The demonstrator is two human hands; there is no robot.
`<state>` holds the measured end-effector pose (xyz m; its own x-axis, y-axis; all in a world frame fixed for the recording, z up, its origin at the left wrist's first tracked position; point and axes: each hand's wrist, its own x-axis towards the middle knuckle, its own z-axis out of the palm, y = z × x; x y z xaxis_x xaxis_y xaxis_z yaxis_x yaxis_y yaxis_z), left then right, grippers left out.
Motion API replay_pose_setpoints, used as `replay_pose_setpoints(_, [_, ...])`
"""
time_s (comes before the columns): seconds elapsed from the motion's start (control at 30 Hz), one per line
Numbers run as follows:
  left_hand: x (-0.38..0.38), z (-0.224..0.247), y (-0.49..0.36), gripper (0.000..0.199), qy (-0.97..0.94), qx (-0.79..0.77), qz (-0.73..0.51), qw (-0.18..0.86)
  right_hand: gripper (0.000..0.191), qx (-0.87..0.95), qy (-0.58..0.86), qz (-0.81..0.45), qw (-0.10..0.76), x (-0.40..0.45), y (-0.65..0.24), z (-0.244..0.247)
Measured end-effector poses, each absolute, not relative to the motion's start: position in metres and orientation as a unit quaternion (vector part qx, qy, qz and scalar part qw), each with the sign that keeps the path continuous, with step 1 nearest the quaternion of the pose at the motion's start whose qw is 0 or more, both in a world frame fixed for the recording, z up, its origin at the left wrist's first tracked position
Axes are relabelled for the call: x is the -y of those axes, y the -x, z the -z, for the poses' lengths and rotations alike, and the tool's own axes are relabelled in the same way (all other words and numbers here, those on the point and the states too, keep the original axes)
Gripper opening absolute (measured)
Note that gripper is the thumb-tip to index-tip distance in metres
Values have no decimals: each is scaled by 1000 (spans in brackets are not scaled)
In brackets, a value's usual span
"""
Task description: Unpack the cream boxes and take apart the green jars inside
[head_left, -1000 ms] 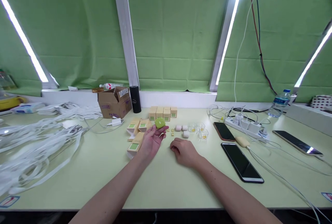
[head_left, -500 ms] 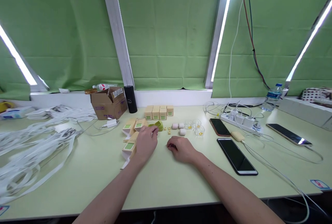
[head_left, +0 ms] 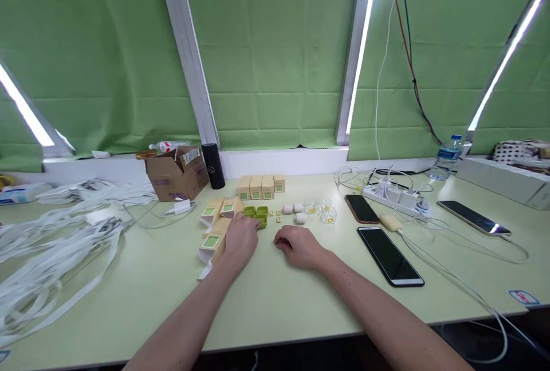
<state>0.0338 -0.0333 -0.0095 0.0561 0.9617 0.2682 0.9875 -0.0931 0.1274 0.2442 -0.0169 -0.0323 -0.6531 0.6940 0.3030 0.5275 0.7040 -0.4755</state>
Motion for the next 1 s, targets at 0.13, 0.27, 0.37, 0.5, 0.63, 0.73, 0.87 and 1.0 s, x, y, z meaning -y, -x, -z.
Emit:
replay_pose_setpoints(0.13, [34,8,-36,37,722,677,115,85,22,891,343,-177,239,17,-244,32])
replay_pose_setpoints(0.27, [35,7,-36,37,722,680,98,88,22,890,345,-179,237,17,-244,31])
replay_pose_setpoints(0.37, [36,7,-36,37,723,678,92,89,24,891,342,-178,242,18,-244,30])
replay_pose_setpoints(0.5, [35,8,-36,36,722,680,89,89,24,891,337,-177,246,17,-244,32])
replay_pose_setpoints(0.63, [34,11,-35,36,720,681,95,94,24,892,339,-174,243,16,-244,33])
replay_pose_setpoints(0.73, [32,13,-34,35,720,680,104,96,24,892,341,-172,241,16,-245,33])
replay_pose_setpoints(0.87, [31,15,-33,33,718,680,112,94,23,892,341,-174,241,17,-245,32])
replay_pose_setpoints(1.0, [34,12,-33,28,720,670,149,104,24,894,336,-171,243,17,-245,32])
